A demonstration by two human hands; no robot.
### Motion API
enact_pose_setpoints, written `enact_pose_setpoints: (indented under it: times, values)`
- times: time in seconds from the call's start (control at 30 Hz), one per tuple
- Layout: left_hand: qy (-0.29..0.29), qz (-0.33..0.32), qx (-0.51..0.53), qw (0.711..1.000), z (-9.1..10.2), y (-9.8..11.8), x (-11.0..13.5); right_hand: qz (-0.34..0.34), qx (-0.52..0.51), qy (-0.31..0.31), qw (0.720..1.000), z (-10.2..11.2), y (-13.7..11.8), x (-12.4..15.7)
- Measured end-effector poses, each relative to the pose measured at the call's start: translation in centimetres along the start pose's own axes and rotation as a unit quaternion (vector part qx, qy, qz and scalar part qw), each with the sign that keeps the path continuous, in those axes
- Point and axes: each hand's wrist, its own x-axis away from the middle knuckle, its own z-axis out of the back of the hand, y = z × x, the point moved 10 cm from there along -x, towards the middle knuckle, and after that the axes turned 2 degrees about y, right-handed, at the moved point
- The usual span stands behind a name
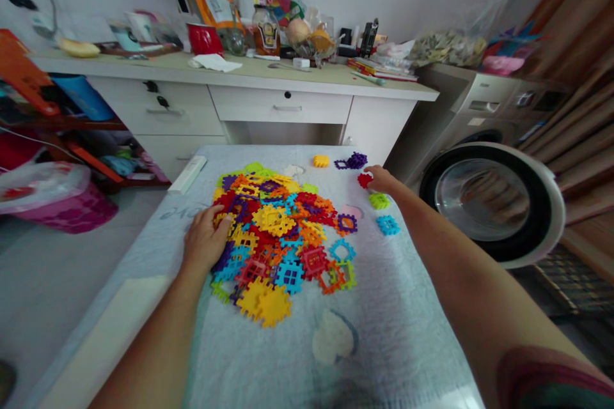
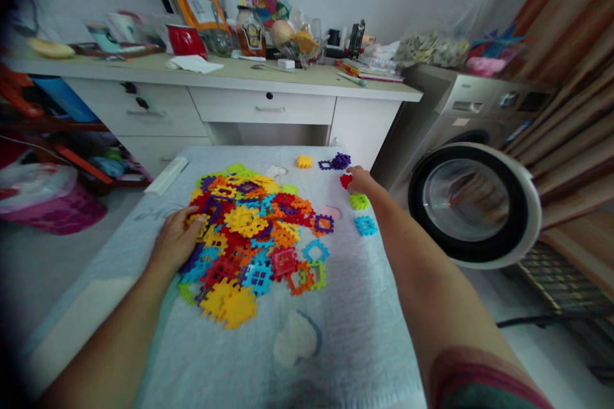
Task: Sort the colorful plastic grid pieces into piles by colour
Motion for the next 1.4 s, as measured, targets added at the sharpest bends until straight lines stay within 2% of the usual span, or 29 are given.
enact_pose_setpoints:
  times: [0.13, 0.2, 0.27, 0.4, 0.5, 0.7, 0.97, 1.13, 1.4]
  values:
    - [0.004, 0.0, 0.005, 1.0, 0.1, 0.0, 0.0, 0.048, -0.029, 0.073, 0.996, 2.5, -1.9, 1.8]
    - [0.003, 0.001, 0.009, 1.0, 0.0, -0.1, 0.0, 0.083, -0.066, 0.115, 0.988, 3.7, -3.7, 3.9]
    - [0.004, 0.0, 0.011, 1.0, 0.1, -0.1, 0.0, 0.122, -0.114, 0.13, 0.977, 4.1, -6.0, 6.5]
    - [0.006, -0.002, 0.009, 1.0, 0.1, 0.0, 0.1, 0.178, -0.174, 0.063, 0.966, 2.0, -10.9, 11.0]
    - [0.004, 0.0, 0.007, 1.0, 0.1, 0.1, 0.1, 0.196, -0.154, 0.047, 0.967, 0.6, -13.6, 12.4]
    - [0.001, 0.005, 0.009, 1.0, 0.1, 0.0, 0.2, 0.154, -0.118, 0.029, 0.981, -0.9, -15.5, 10.9]
    - [0.005, -0.005, 0.005, 1.0, -0.1, -0.3, 0.0, 0.05, -0.137, 0.022, 0.989, -1.7, -15.2, 9.9]
    - [0.01, -0.012, 0.007, 1.0, 0.0, -0.2, 0.0, 0.022, -0.11, 0.043, 0.993, -1.6, -15.5, 9.5]
    - [0.002, -0.003, 0.013, 1.0, 0.1, -0.1, 0.1, 0.01, -0.135, 0.001, 0.991, -2.4, -16.4, 8.3]
